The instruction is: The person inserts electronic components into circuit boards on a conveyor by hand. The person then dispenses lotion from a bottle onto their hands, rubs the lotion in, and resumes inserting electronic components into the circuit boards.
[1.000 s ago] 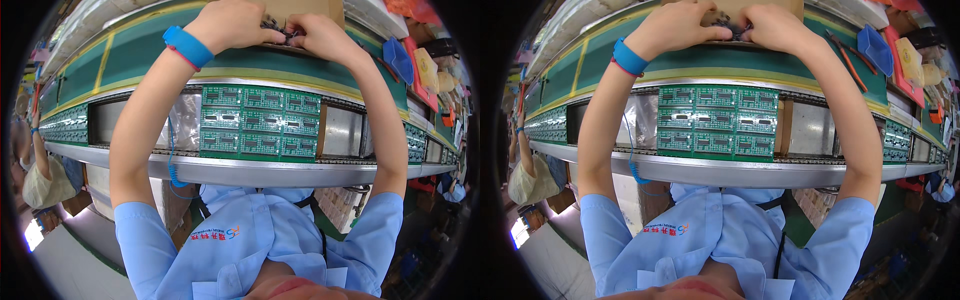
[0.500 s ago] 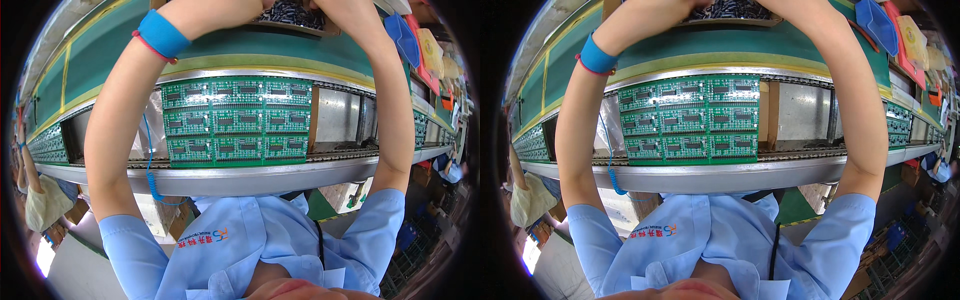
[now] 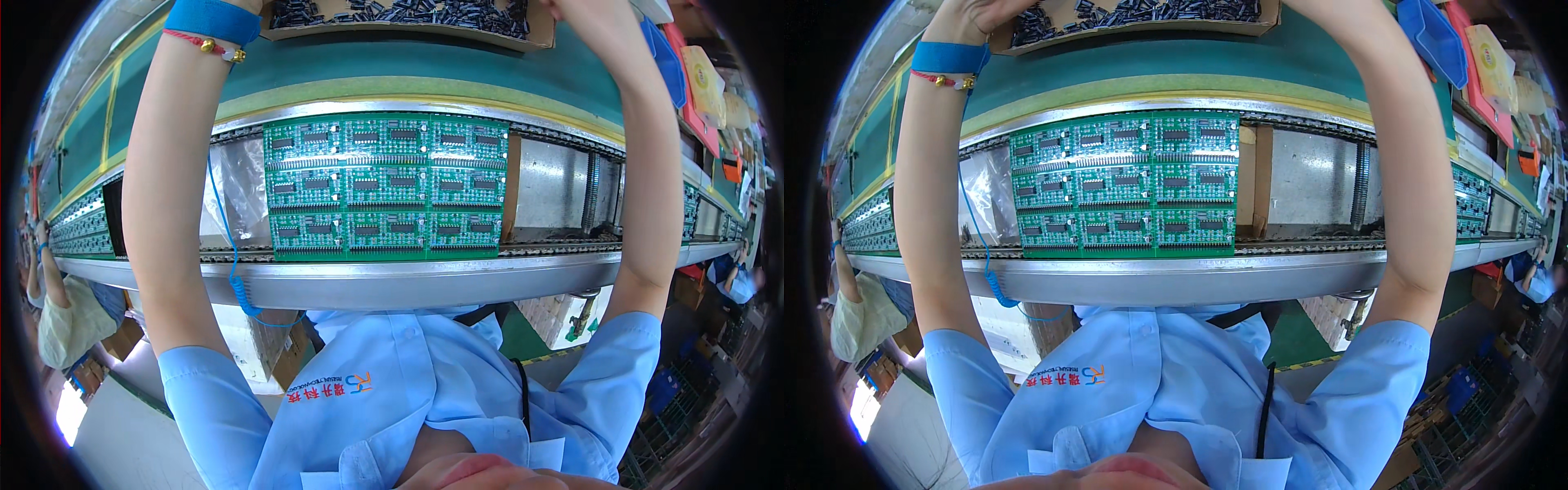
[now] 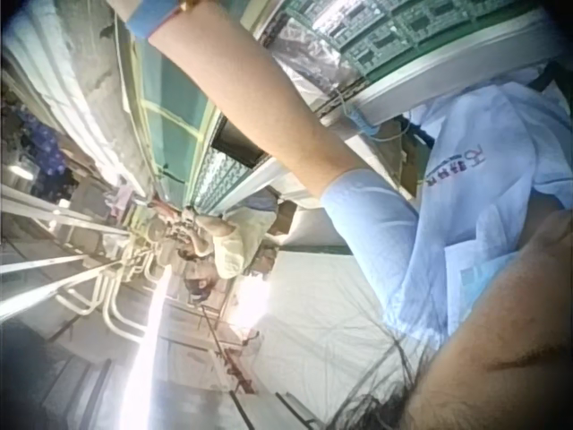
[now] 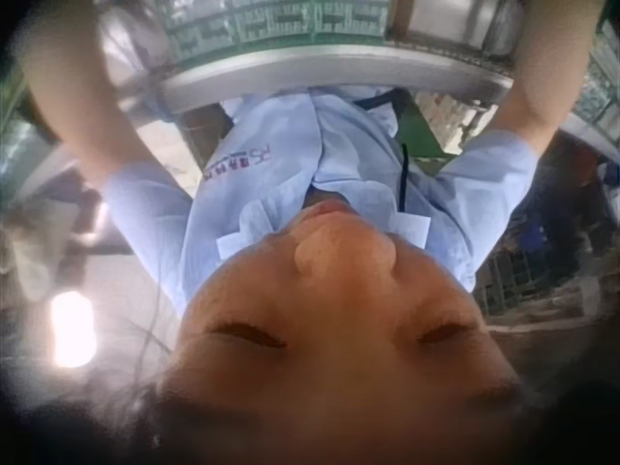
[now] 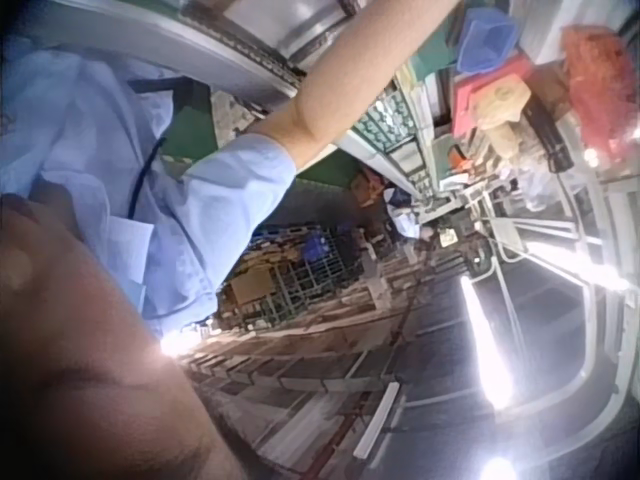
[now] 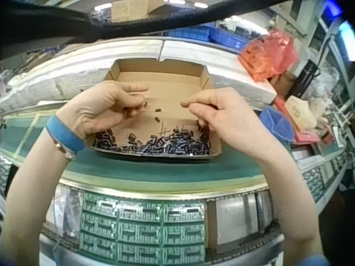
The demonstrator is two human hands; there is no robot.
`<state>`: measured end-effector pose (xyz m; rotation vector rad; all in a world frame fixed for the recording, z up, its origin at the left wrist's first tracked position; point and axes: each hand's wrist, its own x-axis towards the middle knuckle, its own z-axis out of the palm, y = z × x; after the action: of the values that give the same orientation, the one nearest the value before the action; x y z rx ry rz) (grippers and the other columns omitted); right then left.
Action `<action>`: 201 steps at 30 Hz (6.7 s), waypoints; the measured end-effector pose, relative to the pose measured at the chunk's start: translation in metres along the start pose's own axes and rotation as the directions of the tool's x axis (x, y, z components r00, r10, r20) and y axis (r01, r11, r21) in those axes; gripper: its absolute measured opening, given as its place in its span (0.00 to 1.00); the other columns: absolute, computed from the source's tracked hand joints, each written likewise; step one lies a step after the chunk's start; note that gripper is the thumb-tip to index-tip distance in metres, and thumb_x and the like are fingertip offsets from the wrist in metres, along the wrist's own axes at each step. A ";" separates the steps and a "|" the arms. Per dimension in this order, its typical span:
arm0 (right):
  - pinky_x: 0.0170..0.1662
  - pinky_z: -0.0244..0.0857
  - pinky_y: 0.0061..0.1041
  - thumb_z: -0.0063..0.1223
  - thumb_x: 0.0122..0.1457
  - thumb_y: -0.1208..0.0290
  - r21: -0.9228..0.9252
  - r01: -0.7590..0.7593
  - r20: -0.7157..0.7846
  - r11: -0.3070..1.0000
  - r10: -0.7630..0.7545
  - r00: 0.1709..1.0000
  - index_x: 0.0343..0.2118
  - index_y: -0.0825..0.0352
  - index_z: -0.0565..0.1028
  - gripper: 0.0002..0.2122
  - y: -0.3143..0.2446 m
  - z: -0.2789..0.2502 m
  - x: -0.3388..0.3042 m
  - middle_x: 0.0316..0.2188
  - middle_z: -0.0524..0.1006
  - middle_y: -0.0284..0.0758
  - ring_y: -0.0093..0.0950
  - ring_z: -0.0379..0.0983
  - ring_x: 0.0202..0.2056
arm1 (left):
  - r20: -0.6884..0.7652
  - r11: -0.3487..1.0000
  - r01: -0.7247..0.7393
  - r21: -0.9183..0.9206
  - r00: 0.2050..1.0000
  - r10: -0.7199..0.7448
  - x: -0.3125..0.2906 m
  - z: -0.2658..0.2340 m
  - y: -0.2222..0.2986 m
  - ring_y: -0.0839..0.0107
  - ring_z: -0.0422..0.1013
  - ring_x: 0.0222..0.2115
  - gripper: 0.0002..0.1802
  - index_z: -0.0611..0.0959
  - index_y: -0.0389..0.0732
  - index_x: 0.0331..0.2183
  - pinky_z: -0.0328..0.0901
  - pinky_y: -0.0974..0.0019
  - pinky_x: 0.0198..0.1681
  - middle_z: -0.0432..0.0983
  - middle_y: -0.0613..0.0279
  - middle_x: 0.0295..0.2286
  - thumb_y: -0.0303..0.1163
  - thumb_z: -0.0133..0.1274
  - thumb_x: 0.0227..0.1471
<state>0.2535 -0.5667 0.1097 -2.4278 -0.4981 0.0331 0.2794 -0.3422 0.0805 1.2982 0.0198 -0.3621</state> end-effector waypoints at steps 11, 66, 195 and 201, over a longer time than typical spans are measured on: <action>0.23 0.64 0.11 0.52 0.57 0.76 0.586 -0.366 0.428 0.723 0.107 0.897 0.39 0.69 0.77 0.08 0.031 0.002 -0.105 0.27 0.78 0.31 0.12 0.70 0.23 | -0.006 0.882 -0.061 0.468 0.997 0.073 -0.009 0.001 -0.004 0.80 0.69 0.24 0.14 0.71 0.26 0.45 0.66 0.80 0.25 0.72 0.64 0.25 0.25 0.41 0.60; 0.23 0.67 0.22 0.59 0.44 0.81 0.074 0.377 0.063 0.923 -0.382 0.922 0.32 0.70 0.78 0.10 -0.002 0.022 -0.141 0.22 0.75 0.37 0.30 0.74 0.23 | 0.461 0.814 0.574 -0.087 0.748 -0.478 -0.152 0.064 -0.085 0.78 0.71 0.18 0.11 0.75 0.34 0.35 0.67 0.76 0.18 0.73 0.63 0.22 0.34 0.50 0.58; 0.23 0.61 0.16 0.55 0.48 0.83 -0.019 0.061 0.102 0.998 -0.059 0.993 0.34 0.66 0.75 0.10 -0.024 0.077 -0.109 0.25 0.74 0.29 0.17 0.66 0.19 | 0.201 0.969 0.208 -0.135 0.963 -0.179 -0.168 -0.007 -0.082 0.86 0.64 0.16 0.20 0.71 0.32 0.48 0.55 0.82 0.14 0.74 0.63 0.26 0.36 0.43 0.60; 0.24 0.63 0.20 0.58 0.46 0.84 -0.273 0.354 0.133 0.894 -0.330 0.935 0.34 0.66 0.76 0.11 -0.033 0.076 -0.106 0.24 0.75 0.32 0.24 0.72 0.21 | 0.231 0.982 0.184 -0.047 0.958 -0.168 -0.168 -0.008 -0.081 0.87 0.60 0.15 0.17 0.75 0.32 0.43 0.53 0.82 0.15 0.74 0.65 0.24 0.36 0.49 0.57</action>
<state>0.1329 -0.5363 0.0593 -2.5937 -1.0295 -0.0983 0.1003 -0.3107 0.0390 1.1847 -0.0448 -0.6562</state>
